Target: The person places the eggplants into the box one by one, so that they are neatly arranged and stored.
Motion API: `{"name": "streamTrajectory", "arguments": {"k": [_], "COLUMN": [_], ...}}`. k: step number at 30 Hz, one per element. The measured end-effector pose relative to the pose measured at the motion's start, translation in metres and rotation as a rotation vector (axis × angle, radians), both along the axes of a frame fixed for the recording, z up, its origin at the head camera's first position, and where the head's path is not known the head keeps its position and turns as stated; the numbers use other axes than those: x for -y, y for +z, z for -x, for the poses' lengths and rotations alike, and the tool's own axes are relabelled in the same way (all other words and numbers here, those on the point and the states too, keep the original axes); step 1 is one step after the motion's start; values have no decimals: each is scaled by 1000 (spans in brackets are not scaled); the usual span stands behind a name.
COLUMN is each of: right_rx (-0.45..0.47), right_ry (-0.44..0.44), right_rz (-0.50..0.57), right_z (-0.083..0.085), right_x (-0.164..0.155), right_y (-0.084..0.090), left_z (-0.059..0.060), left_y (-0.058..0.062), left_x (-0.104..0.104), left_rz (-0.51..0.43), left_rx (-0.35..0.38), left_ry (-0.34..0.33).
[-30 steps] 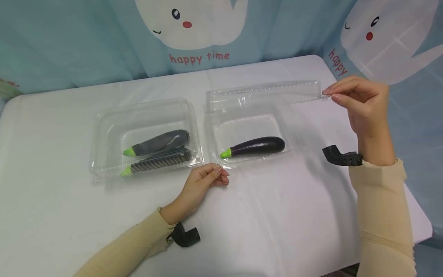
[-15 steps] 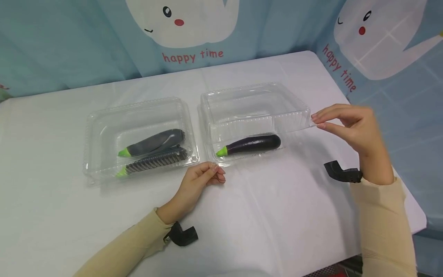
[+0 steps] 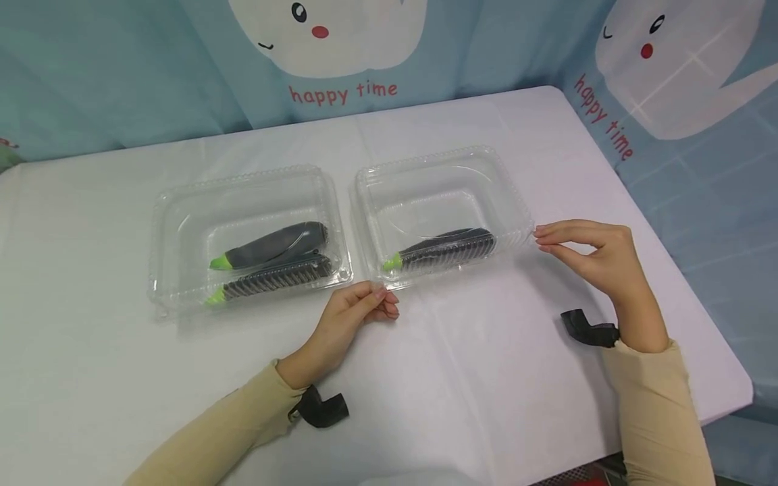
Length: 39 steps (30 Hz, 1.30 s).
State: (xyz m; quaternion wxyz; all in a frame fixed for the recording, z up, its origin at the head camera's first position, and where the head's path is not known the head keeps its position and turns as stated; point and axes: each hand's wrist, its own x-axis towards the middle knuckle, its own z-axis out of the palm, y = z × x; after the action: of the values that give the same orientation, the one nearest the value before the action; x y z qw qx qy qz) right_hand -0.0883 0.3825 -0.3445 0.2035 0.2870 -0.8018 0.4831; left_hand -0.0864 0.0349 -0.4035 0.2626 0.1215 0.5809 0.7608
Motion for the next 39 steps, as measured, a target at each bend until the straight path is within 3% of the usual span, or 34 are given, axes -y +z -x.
{"name": "streamTrajectory", "arguments": {"k": [5,19,30,39], "right_rx": [-19,-22,-33,-23], "right_ry": [-85,-99,-123,-142], "right_rz": [-70,-110,-140,-137], "right_z": [-1,0,0,-1], "right_x": [3,4,1,0], "right_y": [-4,-2,-4,-6], "left_z": [1,4,5,3], "left_y": [0,4,5,7], "left_x": [0,2,-5,-7], "left_rz": [-2,-98,1,28], "left_rx": [2,27,35,39], "left_ry": [5,-7,73,78]}}
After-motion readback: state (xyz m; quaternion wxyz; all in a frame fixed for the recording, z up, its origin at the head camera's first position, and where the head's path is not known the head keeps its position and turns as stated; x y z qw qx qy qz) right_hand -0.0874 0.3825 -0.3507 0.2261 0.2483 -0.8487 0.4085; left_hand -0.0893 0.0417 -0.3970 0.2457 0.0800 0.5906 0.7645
